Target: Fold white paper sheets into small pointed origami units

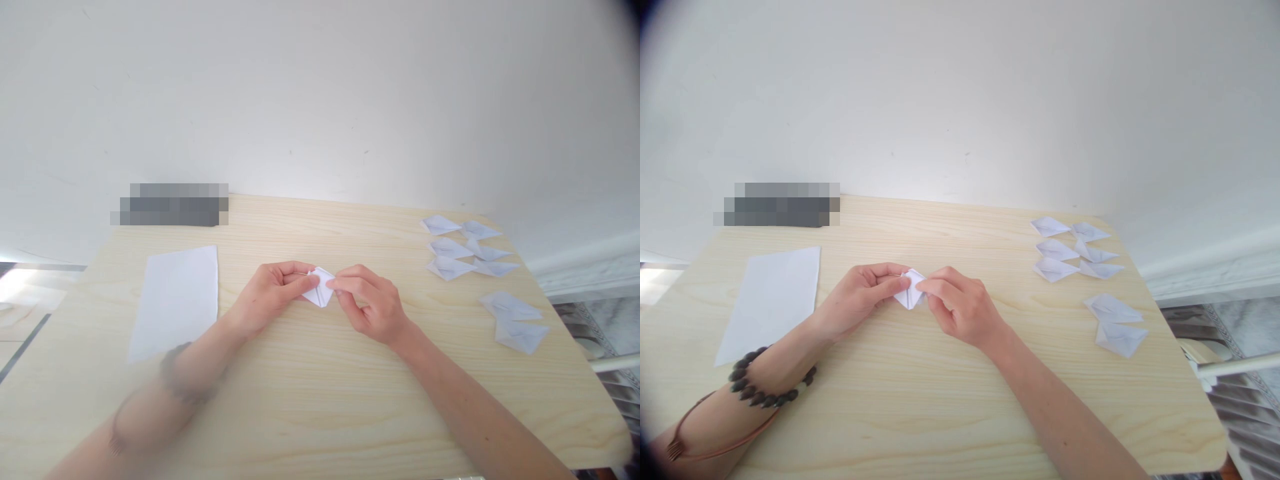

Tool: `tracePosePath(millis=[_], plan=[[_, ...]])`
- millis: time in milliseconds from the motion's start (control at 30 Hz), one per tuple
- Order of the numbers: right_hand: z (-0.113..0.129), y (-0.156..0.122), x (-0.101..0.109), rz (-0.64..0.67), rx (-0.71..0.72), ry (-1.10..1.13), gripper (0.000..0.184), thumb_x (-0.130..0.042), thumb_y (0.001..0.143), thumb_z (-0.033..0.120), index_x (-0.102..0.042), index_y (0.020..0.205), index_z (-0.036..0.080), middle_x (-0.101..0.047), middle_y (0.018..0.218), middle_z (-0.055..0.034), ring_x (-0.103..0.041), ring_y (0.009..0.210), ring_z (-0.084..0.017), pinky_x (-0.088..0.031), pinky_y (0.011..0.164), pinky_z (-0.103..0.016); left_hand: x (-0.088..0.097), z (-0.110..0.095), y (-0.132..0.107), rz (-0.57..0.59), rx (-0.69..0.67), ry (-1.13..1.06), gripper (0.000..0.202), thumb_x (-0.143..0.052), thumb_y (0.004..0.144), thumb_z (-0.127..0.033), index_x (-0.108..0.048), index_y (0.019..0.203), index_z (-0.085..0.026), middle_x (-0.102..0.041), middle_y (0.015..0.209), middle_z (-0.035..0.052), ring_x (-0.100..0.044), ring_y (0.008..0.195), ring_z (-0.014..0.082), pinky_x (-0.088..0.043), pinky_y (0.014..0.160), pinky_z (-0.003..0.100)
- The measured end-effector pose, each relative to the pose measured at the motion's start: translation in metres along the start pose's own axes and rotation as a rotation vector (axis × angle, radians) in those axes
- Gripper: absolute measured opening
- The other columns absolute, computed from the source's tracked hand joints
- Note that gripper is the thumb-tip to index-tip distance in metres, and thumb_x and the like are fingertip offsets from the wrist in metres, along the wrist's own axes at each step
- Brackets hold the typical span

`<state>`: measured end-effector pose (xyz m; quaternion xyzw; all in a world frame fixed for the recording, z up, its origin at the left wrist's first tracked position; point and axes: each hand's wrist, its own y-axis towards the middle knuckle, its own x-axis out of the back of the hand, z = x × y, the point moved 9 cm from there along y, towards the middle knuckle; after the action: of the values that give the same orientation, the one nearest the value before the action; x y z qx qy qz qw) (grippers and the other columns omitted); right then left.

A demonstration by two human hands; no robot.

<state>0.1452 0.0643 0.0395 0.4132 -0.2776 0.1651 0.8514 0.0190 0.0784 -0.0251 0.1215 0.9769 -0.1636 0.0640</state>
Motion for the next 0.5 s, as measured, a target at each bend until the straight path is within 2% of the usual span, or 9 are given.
tracePosePath(millis=[133,200,300,400,500], plan=[[-0.006,-0.001,0.0,-0.01,-0.09,0.107,0.018,-0.054,0.078,0.011,-0.056,0.094,0.021,-0.061,0.084,-0.0019,-0.059,0.07,-0.011,-0.049,0.062,-0.024,-0.004,-0.004,-0.001,0.028,-0.051,0.059,0.025,-0.063,0.079,-0.033,-0.068,0.096,-0.016,-0.071,0.091,0.0036,-0.065,0.083,0.0159,-0.048,0.076,0.023],[-0.015,-0.003,-0.005,0.009,-0.215,0.166,0.015,-0.057,0.078,0.016,-0.053,0.092,0.02,-0.061,0.079,-0.0004,-0.057,0.064,-0.009,-0.048,0.059,-0.022,-0.007,-0.007,-0.003,0.034,-0.1,0.126,0.023,-0.062,0.08,-0.033,-0.069,0.094,-0.017,-0.072,0.091,0.0033,-0.065,0.084,0.0169,-0.048,0.077,0.024],[-0.027,-0.007,-0.012,0.051,-0.383,0.197,0.01,-0.058,0.081,0.024,-0.052,0.087,0.02,-0.06,0.072,0.0011,-0.056,0.059,-0.008,-0.046,0.053,-0.02,-0.006,-0.011,-0.007,-0.019,-0.155,0.232,0.021,-0.062,0.079,-0.034,-0.071,0.089,-0.018,-0.072,0.091,0.0034,-0.065,0.086,0.0185,-0.048,0.076,0.025],[-0.029,-0.007,-0.014,0.081,-0.43,0.158,0.01,-0.055,0.083,0.028,-0.054,0.077,0.019,-0.06,0.067,0.0012,-0.054,0.057,-0.008,-0.042,0.051,-0.019,-0.002,-0.01,-0.008,-0.069,-0.141,0.242,0.022,-0.063,0.078,-0.035,-0.069,0.09,-0.017,-0.072,0.087,0.0039,-0.066,0.082,0.0187,-0.049,0.073,0.025],[-0.033,-0.009,-0.012,0.062,-0.499,0.184,0.014,-0.054,0.084,0.03,-0.054,0.076,0.018,-0.06,0.064,0.0008,-0.054,0.056,-0.009,-0.041,0.049,-0.02,-0.005,-0.005,-0.007,-0.035,-0.103,0.178,0.028,-0.067,0.074,-0.035,-0.065,0.096,-0.017,-0.072,0.087,0.0038,-0.066,0.081,0.0182,-0.05,0.073,0.025]])
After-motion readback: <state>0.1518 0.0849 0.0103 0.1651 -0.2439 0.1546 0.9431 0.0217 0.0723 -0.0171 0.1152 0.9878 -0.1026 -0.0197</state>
